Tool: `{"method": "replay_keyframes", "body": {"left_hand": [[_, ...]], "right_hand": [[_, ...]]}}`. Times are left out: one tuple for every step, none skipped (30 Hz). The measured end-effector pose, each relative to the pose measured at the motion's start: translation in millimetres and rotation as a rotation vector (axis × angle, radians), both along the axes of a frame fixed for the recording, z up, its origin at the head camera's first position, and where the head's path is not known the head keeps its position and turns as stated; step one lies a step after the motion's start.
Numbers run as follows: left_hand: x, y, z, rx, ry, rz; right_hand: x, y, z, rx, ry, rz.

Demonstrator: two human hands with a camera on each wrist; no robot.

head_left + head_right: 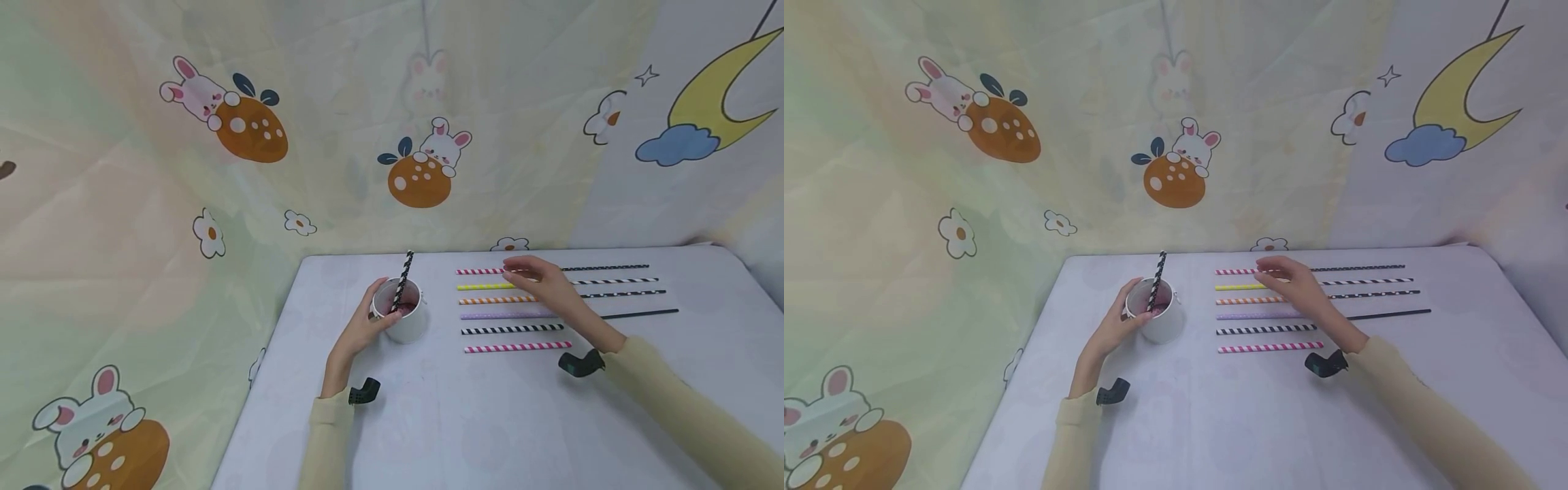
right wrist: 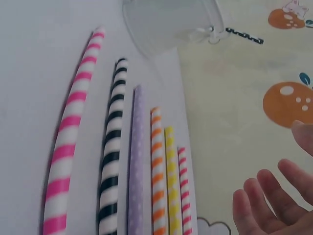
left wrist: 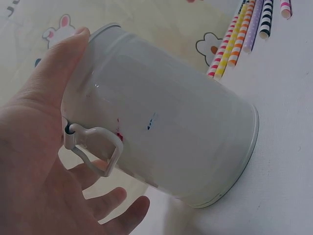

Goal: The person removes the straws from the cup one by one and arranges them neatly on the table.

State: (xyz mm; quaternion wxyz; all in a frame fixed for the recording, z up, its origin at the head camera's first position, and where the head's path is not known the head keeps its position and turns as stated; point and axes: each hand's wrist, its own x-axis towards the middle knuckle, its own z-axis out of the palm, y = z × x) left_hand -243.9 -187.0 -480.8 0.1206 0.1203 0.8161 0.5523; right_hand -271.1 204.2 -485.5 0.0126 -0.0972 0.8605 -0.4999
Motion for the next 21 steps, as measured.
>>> {"method": "replay_keyframes", "body": {"left_hand": [[-0.2,-0.1,0.0,-0.002,0.001,0.001],[-0.4,-0.3,-0.3,-0.004,0.002,0.002],[-0.7,-0.5,-0.5,-0.004,0.004,0.002],[-1.0,-0.6,-0.9,-0.004,0.006,0.002],[-1.3,-0.8,-1.1,-0.002,0.009,0.002],[-1.5,-0.9,-1.1,-0.001,0.013,0.001],[-1.7,-0.8,-1.1,0.0,0.015,0.0],[-1.7,-0.8,-1.3,0.003,0.015,-0.001],[-1.6,-0.7,-1.2,0.006,0.015,-0.001],[-1.5,-0.6,-1.3,0.007,0.014,-0.001],[-1.3,-0.6,-1.3,0.01,0.013,-0.001],[-1.2,-0.6,-1.4,0.01,0.012,-0.001],[-1.0,-0.7,-1.5,0.01,0.012,0.0],[-1.0,-0.7,-1.8,0.013,0.012,0.001],[-0.9,-0.7,-2.0,0.014,0.014,0.0],[-1.0,-0.8,-2.2,0.014,0.015,0.0],[-1.0,-0.8,-2.5,0.015,0.017,0.0],[-1.1,-0.7,-2.7,0.015,0.017,0.0],[-1.2,-0.5,-2.9,0.016,0.017,-0.001],[-1.2,-0.3,-3.0,0.018,0.017,-0.001],[-1.2,-0.3,-3.0,0.018,0.015,-0.001]], "right_hand": [[-0.9,-4.4,0.4,-0.014,-0.001,-0.002],[-1.8,-8.7,1.1,-0.038,-0.008,0.001],[-2.6,-13.1,1.9,-0.058,-0.012,0.006],[-3.5,-18.1,2.2,-0.076,-0.017,0.006],[-4.4,-22.7,2.2,-0.097,-0.028,0.005],[-4.9,-27.0,2.5,-0.116,-0.039,0.01],[-5.4,-31.2,2.5,-0.138,-0.052,0.016],[-6.1,-35.3,2.2,-0.167,-0.069,0.019],[-6.7,-39.5,2.1,-0.187,-0.086,0.024],[-7.5,-43.7,1.9,-0.212,-0.105,0.03],[-8.1,-48.4,2.2,-0.243,-0.126,0.037],[-8.8,-53.1,2.8,-0.272,-0.142,0.049],[-9.4,-58.3,3.8,-0.3,-0.157,0.056],[-10.2,-63.5,4.7,-0.326,-0.17,0.061],[-11.0,-68.6,5.9,-0.346,-0.182,0.068],[-11.7,-73.9,7.0,-0.37,-0.191,0.073],[-12.5,-79.0,7.6,-0.388,-0.199,0.079],[-13.3,-84.0,8.1,-0.401,-0.205,0.084],[-14.0,-88.7,8.5,-0.411,-0.212,0.086],[-14.5,-93.2,8.5,-0.41,-0.213,0.089],[-15.1,-97.7,8.3,-0.41,-0.217,0.091]]}}
